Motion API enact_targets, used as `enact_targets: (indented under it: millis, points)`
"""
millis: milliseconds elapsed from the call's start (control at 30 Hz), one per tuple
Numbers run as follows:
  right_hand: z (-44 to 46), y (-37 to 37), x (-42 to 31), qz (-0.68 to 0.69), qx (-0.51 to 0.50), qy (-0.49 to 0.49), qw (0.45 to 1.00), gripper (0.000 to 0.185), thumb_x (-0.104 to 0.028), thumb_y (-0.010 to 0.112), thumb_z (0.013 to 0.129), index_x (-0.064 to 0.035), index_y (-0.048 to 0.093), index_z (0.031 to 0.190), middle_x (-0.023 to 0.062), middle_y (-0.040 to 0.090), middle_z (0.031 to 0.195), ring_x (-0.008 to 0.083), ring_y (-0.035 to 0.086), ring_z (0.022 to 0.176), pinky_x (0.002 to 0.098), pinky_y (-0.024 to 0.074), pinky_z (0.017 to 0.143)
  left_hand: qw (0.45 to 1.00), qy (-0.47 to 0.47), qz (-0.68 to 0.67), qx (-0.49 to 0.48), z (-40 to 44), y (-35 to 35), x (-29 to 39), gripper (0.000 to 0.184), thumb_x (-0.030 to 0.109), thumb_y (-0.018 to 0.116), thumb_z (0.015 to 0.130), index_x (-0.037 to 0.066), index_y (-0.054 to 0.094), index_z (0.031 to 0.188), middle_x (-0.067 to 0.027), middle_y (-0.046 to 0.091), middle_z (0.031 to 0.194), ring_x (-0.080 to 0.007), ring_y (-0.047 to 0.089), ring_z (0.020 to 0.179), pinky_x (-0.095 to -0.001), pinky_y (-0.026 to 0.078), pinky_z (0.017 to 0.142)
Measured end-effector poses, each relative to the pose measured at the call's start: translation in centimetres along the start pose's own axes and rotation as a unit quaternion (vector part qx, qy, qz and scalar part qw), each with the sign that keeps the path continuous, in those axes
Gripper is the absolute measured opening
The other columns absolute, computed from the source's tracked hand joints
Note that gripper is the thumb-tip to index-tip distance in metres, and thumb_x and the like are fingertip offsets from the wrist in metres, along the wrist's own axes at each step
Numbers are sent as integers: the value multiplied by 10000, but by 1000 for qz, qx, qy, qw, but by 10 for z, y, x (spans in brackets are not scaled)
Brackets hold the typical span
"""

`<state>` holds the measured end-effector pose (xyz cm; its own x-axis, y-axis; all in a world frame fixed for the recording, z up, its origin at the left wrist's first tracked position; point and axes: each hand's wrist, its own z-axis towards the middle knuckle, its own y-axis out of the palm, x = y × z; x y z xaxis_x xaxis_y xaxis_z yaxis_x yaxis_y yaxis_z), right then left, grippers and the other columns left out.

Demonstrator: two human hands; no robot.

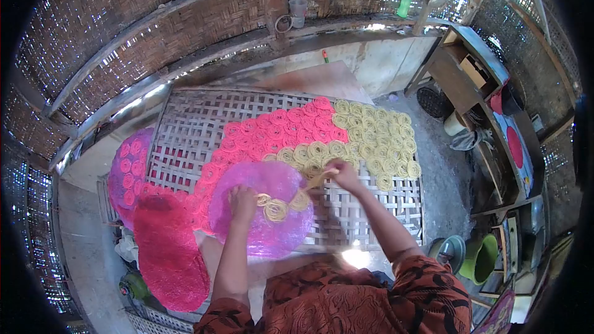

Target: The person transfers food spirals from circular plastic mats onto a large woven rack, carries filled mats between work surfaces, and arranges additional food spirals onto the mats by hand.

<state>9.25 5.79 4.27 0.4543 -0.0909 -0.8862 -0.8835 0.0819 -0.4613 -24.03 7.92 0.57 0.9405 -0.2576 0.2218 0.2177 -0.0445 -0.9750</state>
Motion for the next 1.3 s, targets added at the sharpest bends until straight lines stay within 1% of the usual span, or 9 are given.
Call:
enact_targets:
  millis: [167,433,500,633,733,833,967,1100,1300]
  points:
    - [-21,-93,47,154,124,84,977,126,-38,612,832,17,602,945,79,655,815,125,626,707,252,508,623,991,57,-98,69,-13,-25,-4,198,169,691,700,83,641,871,-110,587,944,-292,516,1004,-454,351,929]
    - [-22,-92,125,364,202,176,892,258,-105,597,829,33,597,1048,78,630,878,153,628,749,272,534,676,933,4,-343,-107,-15,-55,-1,188,131,647,792,3,587,917,-182,645,820,-296,640,788,-377,476,687]
    - [-29,-80,115,77,198,265,941,268,-78,582,803,68,605,1026,133,644,858,195,635,735,303,529,666,925,-5,-360,-120,-14,-47,-4,195,137,649,796,2,586,922,-179,644,825,-293,640,801,-376,474,694]
    - [-35,-16,77,-198,245,-30,949,199,-44,553,769,-8,603,958,181,596,771,337,584,704,388,481,630,923,-12,-361,-128,-16,-56,5,212,150,642,814,-1,573,947,-184,639,849,-303,637,825,-379,472,711]
    - [-37,54,6,-220,-41,-194,955,382,-89,502,773,-51,590,1143,197,583,1124,345,539,1071,386,433,917,935,3,-327,-136,-20,-57,18,239,175,605,846,3,549,1001,-212,627,904,-344,625,857,-405,467,742]
    - [-38,103,-3,-327,-83,-374,864,382,-150,443,848,-94,558,1208,106,504,1283,290,484,1158,436,339,1016,952,-8,-283,-115,-20,-19,10,267,186,548,877,-13,510,1051,-253,603,949,-396,601,901,-439,458,776]
    - [-26,104,-7,-431,-176,-332,820,288,-204,475,829,-87,633,1038,98,555,1169,257,514,1049,447,380,926,968,-34,-222,-112,-23,-10,-1,287,186,512,890,-35,479,1069,-288,582,975,-428,577,939,-466,446,799]
    - [-27,35,0,-193,-102,-143,965,185,-148,668,714,-52,630,867,119,599,941,260,547,917,393,418,834,952,-62,-262,-143,-30,-16,-5,289,171,510,884,-52,473,1064,-303,576,977,-432,570,949,-470,445,798]
    - [-36,-26,10,81,17,51,995,145,-98,602,852,-3,612,961,97,646,870,150,608,773,276,492,713,947,-77,-289,-115,-40,-13,-11,289,177,530,877,-38,475,1062,-275,585,962,-402,586,935,-447,454,768]
